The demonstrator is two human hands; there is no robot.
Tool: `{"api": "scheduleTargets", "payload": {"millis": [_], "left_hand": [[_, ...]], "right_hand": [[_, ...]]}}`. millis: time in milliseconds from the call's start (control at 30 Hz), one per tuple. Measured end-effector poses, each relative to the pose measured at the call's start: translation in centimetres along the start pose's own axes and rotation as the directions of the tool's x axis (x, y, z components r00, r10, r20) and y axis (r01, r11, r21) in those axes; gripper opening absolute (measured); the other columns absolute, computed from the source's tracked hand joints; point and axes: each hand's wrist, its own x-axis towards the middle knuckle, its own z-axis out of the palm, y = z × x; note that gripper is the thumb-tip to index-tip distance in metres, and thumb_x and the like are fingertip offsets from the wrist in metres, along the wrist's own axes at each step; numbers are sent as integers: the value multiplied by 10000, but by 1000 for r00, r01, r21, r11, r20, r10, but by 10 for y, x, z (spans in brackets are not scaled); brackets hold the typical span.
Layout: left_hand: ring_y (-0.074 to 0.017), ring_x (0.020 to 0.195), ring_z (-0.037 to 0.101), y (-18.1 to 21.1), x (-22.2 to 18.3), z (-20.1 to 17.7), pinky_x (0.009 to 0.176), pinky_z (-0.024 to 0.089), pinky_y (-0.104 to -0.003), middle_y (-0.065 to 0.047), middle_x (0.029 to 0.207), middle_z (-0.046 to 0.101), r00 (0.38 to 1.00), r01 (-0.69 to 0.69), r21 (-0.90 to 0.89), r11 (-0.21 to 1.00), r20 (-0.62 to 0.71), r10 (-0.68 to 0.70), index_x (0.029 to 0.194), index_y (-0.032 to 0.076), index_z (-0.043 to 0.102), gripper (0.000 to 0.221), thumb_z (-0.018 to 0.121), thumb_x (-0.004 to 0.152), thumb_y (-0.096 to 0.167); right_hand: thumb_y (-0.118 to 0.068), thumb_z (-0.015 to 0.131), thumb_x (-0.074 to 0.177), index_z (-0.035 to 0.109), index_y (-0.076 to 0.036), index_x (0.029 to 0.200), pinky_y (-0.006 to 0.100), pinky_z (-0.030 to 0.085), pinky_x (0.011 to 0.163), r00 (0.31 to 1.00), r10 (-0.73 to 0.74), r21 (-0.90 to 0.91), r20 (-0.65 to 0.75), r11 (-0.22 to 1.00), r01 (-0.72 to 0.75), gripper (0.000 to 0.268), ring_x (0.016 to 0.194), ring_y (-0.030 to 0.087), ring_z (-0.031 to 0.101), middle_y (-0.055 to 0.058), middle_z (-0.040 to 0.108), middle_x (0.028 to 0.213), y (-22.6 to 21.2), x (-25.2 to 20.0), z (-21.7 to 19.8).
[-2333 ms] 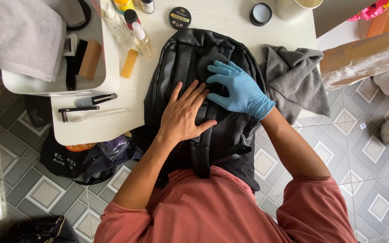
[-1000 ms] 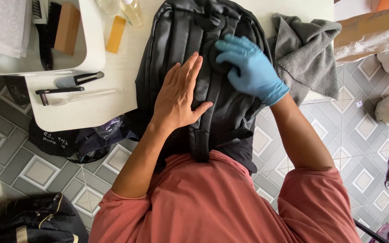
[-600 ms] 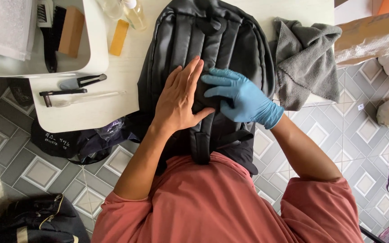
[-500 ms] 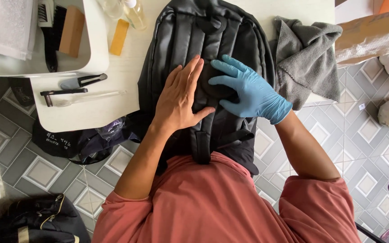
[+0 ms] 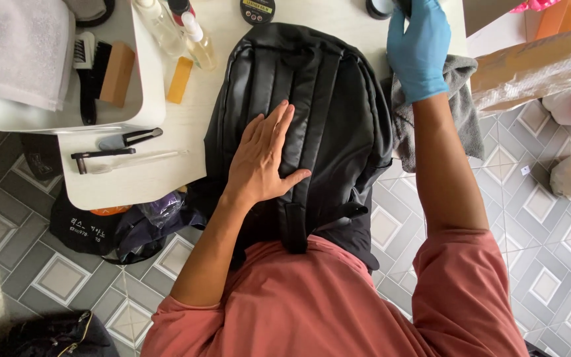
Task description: Polishing and cleaning a black backpack using a sponge and cleaning agents at a polishing station.
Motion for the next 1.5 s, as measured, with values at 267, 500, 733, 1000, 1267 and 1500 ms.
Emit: {"api": "scheduleTargets", "payload": {"millis": [267, 500, 733, 1000, 1267, 1500], "left_hand": [[-262, 1535, 404, 2, 1, -2, 1274, 318, -451, -149, 1699, 284, 1000, 4, 28, 1000, -11, -4, 1644, 65, 109, 1149, 765, 896, 638], [-264, 1490, 451, -1, 2, 0, 1269, 306, -448, -152, 1693, 292, 1000, 4, 31, 1000, 2, -4, 1640, 63, 128, 1136, 742, 888, 654], [-265, 1497, 438, 0, 2, 0, 1267, 300, -440, -149, 1690, 300, 1000, 9, 35, 999, -5, -9, 1639, 61, 136, 1120, 716, 896, 666], [-264, 1485, 453, -2, 0, 1, 1269, 296, -438, -149, 1683, 320, 999, -9, 33, 999, -43, 10, 1639, 64, 150, 1093, 700, 905, 660], [-267, 1426, 508, -3, -1, 3, 1263, 299, -437, -142, 1676, 340, 999, -17, 38, 999, -35, 18, 1640, 72, 173, 1090, 727, 891, 639], [-284, 1434, 513, 5, -6, -1, 1266, 323, -460, -150, 1624, 405, 998, -31, -10, 999, -53, 30, 1615, 87, 272, 986, 770, 919, 575]], "right_hand": [[-177, 690, 824, 630, -66, 1127, 512, 520, 636, 988, -1, -414, 152, 908, 65, 327, 863, 406, 641, 161, 661, 1007, 62, 15, 80], [-63, 746, 736, 611, -94, 1159, 482, 503, 679, 987, 80, -380, 143, 925, -20, 445, 850, 390, 647, 146, 708, 929, 83, 13, 95], [-57, 742, 738, 613, -122, 1093, 473, 488, 633, 976, 147, -392, 159, 917, -74, 383, 761, 382, 620, 133, 697, 840, 82, 20, 96], [-295, 656, 944, 683, -77, 1122, 458, 526, 721, 888, 410, 71, 206, 899, -432, 283, 866, 347, 672, 129, 747, 999, 59, 33, 46], [-252, 684, 815, 671, -16, 1281, 416, 646, 985, 605, 719, 868, 342, 6, -497, 522, 1182, 290, 689, 162, 696, 1193, 18, 0, -3], [-159, 597, 921, 626, -21, 1251, 337, 487, 974, 867, 364, 570, 339, 654, -498, 359, 1061, 188, 554, 56, 638, 1115, -91, -51, -60]]}}
